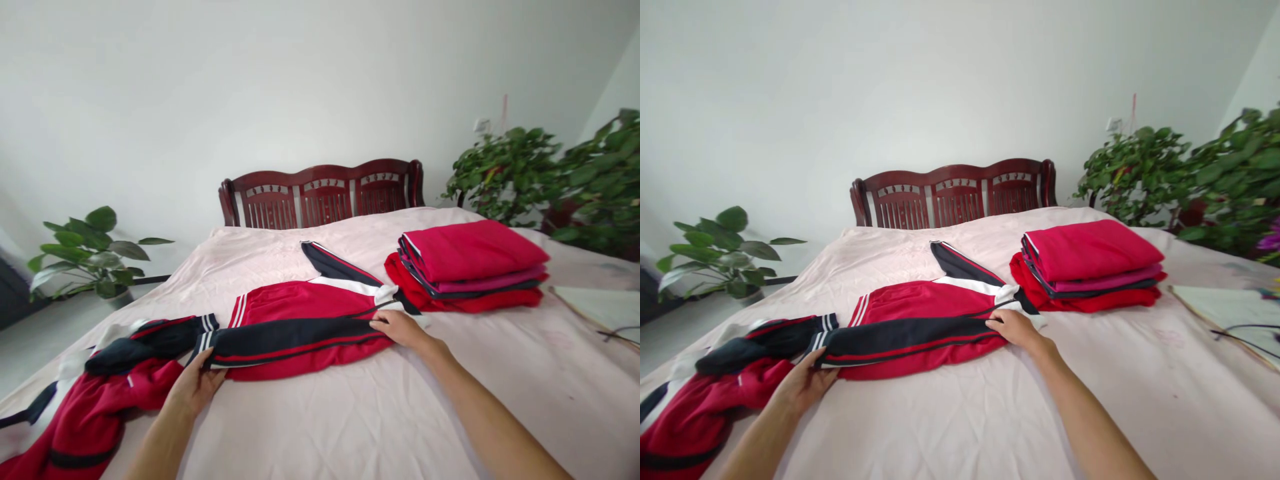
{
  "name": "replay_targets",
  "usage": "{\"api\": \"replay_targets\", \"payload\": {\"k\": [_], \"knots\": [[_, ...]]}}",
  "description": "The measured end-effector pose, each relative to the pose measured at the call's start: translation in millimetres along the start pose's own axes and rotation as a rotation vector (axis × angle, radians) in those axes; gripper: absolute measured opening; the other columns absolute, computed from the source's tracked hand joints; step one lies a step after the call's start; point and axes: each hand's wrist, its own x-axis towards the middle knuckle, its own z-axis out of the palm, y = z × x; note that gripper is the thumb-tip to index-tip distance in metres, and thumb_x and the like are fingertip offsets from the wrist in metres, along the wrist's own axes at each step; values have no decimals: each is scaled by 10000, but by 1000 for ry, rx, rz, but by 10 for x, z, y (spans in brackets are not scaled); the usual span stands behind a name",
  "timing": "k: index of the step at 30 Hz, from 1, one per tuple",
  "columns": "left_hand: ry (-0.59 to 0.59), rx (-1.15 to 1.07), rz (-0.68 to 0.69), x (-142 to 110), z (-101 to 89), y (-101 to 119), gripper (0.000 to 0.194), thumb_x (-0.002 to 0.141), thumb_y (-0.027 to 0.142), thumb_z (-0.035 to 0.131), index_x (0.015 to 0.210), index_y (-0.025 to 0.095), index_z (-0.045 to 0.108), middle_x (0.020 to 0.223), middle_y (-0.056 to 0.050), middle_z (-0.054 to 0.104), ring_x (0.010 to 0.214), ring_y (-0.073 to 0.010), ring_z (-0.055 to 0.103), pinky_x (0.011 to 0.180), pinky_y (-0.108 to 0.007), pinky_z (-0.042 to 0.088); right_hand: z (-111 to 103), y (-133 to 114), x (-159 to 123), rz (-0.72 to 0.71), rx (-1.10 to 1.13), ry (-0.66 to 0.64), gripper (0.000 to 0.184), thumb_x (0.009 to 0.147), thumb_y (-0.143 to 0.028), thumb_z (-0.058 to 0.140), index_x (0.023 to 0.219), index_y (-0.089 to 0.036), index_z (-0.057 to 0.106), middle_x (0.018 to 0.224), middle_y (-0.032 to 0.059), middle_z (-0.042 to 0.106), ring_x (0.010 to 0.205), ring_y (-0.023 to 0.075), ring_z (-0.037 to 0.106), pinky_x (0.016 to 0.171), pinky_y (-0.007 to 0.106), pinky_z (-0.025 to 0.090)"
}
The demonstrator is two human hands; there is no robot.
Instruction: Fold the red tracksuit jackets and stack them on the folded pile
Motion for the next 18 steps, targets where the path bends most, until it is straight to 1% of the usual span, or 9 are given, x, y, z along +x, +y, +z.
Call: {"api": "replay_targets", "payload": {"k": [3, 5, 7, 10, 12, 13, 15, 16, 18], "knots": [[77, 92, 43, 34, -42, -12, 109, 888, 78, 563, 986, 100, 604, 629, -50, 708, 478, -184, 683, 462, -289, 593, 68, 92, -17, 23, -32, -6, 337, 878, -478, 509, 701, -221, 637, 710, -1, 668, 673, 167, 584, 596, 259, 343], [116, 145, 89, 58, -59, -15, 147, 881, 83, 586, 1027, 100, 593, 602, -34, 693, 440, -180, 663, 439, -289, 587, 87, 158, -20, 27, -45, 4, 420, 906, -515, 453, 655, -215, 604, 666, -6, 638, 655, 162, 566, 585, 261, 325], [125, 190, 113, 77, -72, -9, 149, 879, 93, 598, 1028, 96, 594, 601, -39, 691, 444, -178, 663, 452, -292, 594, 86, 218, -21, 35, -54, 10, 463, 905, -545, 444, 615, -210, 580, 623, -11, 608, 633, 160, 555, 572, 263, 316], [107, 253, 110, 89, -96, 7, 119, 865, 106, 618, 983, 91, 611, 627, -70, 704, 469, -185, 676, 479, -293, 603, 49, 255, -57, 61, -79, 29, 410, 884, -523, 492, 641, -213, 607, 643, -10, 624, 640, 166, 569, 575, 266, 334], [108, 292, 113, 91, -122, 14, 124, 843, 119, 649, 963, 107, 619, 627, -67, 705, 462, -179, 670, 471, -276, 595, 6, 215, -121, 51, -116, 100, 294, 879, -448, 524, 749, -218, 653, 761, 10, 674, 732, 187, 598, 644, 280, 383], [113, 310, 116, 93, -135, 17, 134, 831, 132, 668, 956, 117, 623, 617, -60, 701, 451, -176, 663, 456, -264, 586, -17, 173, -164, 15, -145, 158, 239, 879, -406, 534, 811, -218, 666, 837, 26, 690, 801, 201, 604, 705, 297, 405], [127, 335, 122, 96, -155, 23, 137, 821, 168, 688, 941, 132, 632, 598, -49, 691, 437, -169, 650, 438, -249, 572, -56, 50, -263, -120, -209, 258, 170, 881, -347, 558, 896, -215, 664, 945, 52, 689, 917, 223, 590, 825, 335, 414], [131, 341, 122, 98, -158, 28, 131, 826, 188, 686, 934, 133, 636, 597, -50, 689, 438, -170, 649, 440, -253, 573, -65, -22, -314, -204, -237, 276, 146, 876, -331, 581, 915, -214, 660, 963, 56, 681, 944, 227, 579, 859, 347, 410], [131, 342, 120, 99, -147, 44, 120, 849, 222, 656, 923, 130, 638, 617, -59, 695, 449, -173, 653, 445, -263, 575, -54, -161, -404, -342, -273, 225, 125, 846, -300, 637, 940, -220, 654, 963, 52, 665, 954, 227, 564, 870, 351, 409]]}}
